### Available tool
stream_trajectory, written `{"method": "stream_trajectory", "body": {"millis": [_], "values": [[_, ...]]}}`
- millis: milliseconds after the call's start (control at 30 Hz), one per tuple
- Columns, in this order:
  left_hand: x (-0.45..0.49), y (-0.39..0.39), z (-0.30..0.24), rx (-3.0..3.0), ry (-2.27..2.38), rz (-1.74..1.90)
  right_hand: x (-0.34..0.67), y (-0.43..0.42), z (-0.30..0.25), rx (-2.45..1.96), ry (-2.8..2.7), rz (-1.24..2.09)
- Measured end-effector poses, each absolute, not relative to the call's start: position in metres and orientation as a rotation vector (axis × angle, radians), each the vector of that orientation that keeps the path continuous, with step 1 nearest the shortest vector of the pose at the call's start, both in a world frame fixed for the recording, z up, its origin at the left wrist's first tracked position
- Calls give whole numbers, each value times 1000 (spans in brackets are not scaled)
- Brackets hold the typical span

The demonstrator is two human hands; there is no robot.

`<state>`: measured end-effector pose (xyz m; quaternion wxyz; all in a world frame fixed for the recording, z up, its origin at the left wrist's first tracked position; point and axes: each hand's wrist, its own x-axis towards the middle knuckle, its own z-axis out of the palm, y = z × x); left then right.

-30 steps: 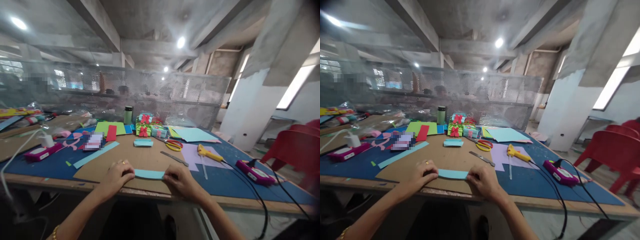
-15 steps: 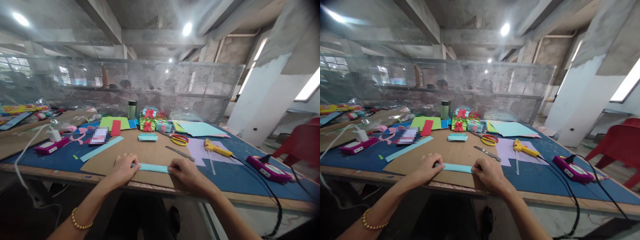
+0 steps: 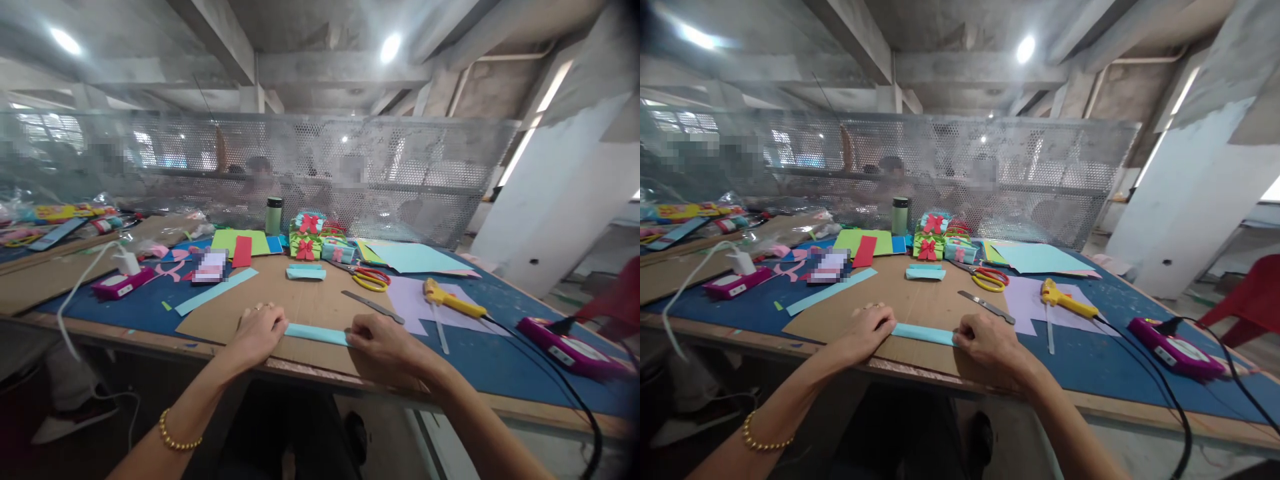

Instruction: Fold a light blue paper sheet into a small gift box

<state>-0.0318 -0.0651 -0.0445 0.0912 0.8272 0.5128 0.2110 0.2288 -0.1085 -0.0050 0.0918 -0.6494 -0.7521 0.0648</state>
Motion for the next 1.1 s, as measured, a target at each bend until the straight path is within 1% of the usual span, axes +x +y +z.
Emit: {"method": "stream_trajectory", "body": {"millis": [100,300,700,867,1100], "values": [[-29,-67,-43,2490,1574,615,227,-109,-4,-1923,-2269,144],[-26,-70,-41,2505,1610,563,229,-106,-4,-1920,-2278,179],[-28,-67,-46,2499,1627,573,229,-106,-3,-1928,-2281,205],[-27,-69,-44,2484,1642,564,228,-108,-2,-1966,-2261,164],[-22,-78,-41,2515,1763,506,246,-110,-7,-1924,-2245,193]]}}
